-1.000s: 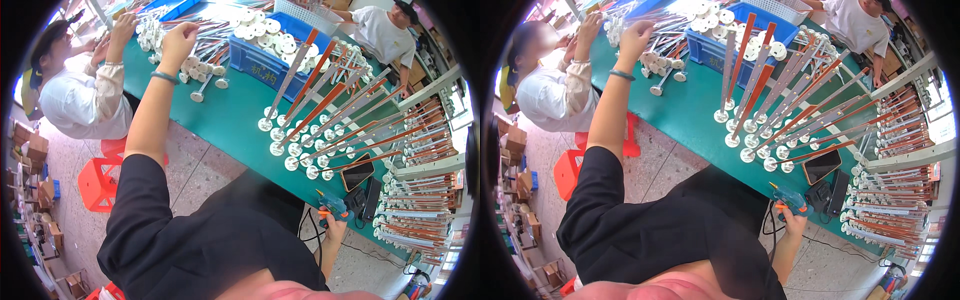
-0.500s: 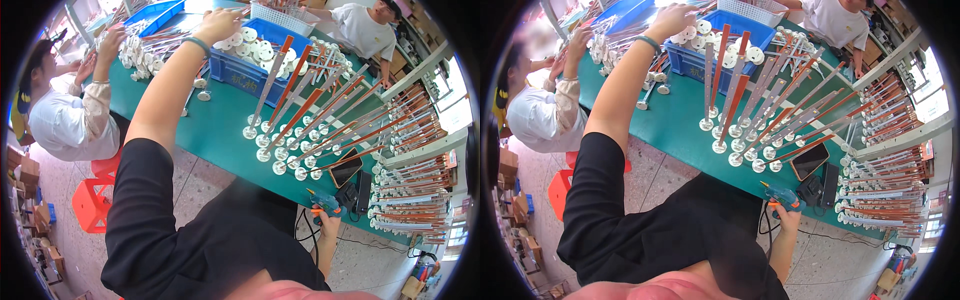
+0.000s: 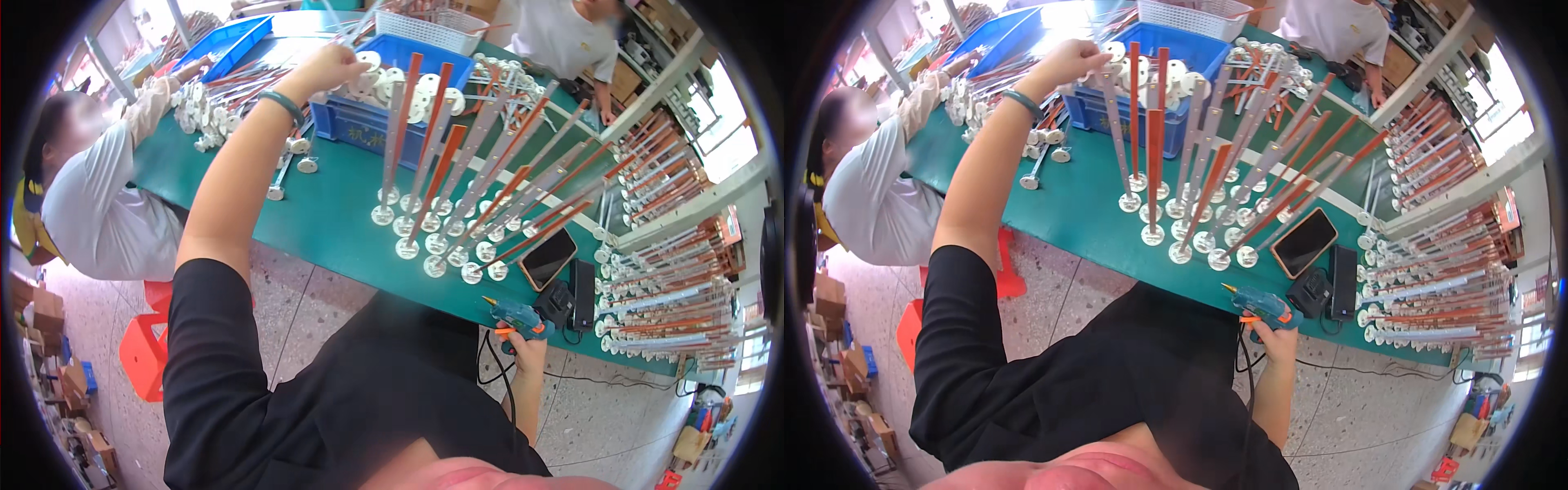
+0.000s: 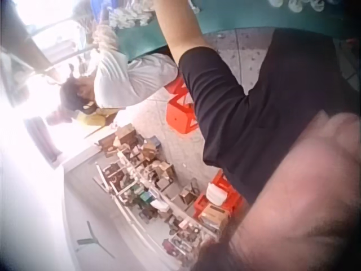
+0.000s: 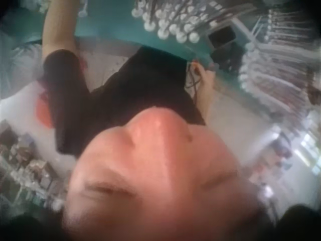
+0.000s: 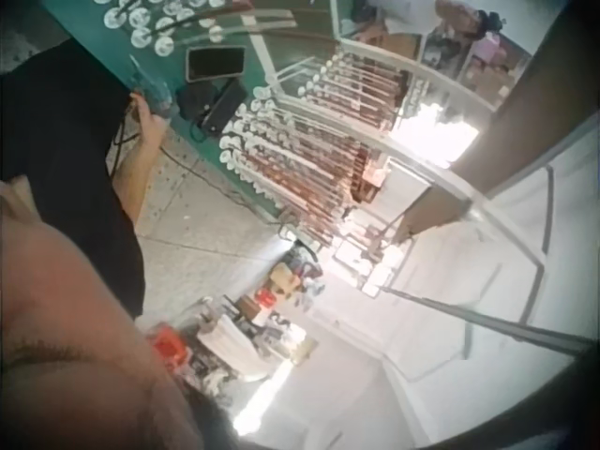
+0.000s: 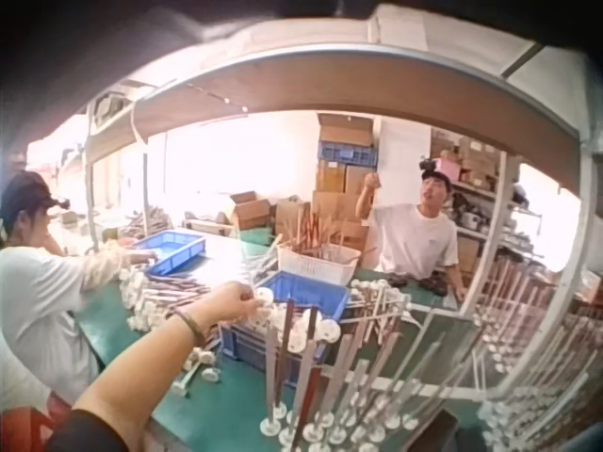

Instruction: The person assembles lighting components by picking up circular bases with attached LED strips, applying adhesive to them with a hot glue gun, and positioning them upright on the workbench.

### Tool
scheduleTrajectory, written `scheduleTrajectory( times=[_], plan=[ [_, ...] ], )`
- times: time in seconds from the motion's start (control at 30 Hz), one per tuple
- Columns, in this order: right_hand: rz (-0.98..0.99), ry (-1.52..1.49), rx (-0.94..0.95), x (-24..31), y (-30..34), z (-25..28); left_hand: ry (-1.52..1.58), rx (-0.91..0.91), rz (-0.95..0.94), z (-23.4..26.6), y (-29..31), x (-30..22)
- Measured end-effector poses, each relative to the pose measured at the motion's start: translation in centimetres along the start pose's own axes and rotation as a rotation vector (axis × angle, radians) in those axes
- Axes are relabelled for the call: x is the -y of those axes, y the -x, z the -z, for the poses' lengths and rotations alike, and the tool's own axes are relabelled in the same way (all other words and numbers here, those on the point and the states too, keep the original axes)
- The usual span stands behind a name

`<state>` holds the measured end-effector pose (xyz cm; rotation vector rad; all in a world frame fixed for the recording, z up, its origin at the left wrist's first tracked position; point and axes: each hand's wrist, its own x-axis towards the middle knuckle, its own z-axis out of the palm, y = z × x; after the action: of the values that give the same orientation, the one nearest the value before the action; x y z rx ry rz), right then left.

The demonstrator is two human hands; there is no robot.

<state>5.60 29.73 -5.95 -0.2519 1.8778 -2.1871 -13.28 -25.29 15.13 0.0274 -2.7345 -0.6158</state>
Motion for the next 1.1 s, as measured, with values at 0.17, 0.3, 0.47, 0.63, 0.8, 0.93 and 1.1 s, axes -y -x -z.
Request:
scheduleTrajectory(
  times=[0.17, 0.3, 0.47, 0.63, 0.8, 0.93, 1.1],
  plan=[
    [0.050, 0.050, 0.045, 0.6, -0.5, -1.2, -0.134, -0.146, 0.146, -2.2, 0.1, -0.1],
    [0.069, 0.029, 0.013, 0.8, -0.2, -1.7, -0.105, -0.277, 0.184, -3.3, -0.4, 0.6],
    [0.096, 0.037, 0.031, 1.0, -0.2, -1.8, 0.146, -0.425, 0.280, -4.9, 0.4, 2.1],
    [0.098, 0.047, 0.010, 1.0, -0.2, -1.8, 0.139, -0.342, 0.281, -4.1, 1.5, 1.6],
    [0.109, 0.117, 0.018, 1.2, -0.1, -1.9, -0.029, -0.333, 0.240, -3.7, 2.1, 1.8],
    [0.107, 0.096, 0.025, 1.5, -0.1, -2.3, 0.094, -0.250, 0.244, -3.0, 2.9, 2.3],
    [0.122, 0.094, 0.019, 1.5, -0.1, -2.4, 0.303, -0.273, 0.341, -3.6, 2.6, 4.5]
  ],
)
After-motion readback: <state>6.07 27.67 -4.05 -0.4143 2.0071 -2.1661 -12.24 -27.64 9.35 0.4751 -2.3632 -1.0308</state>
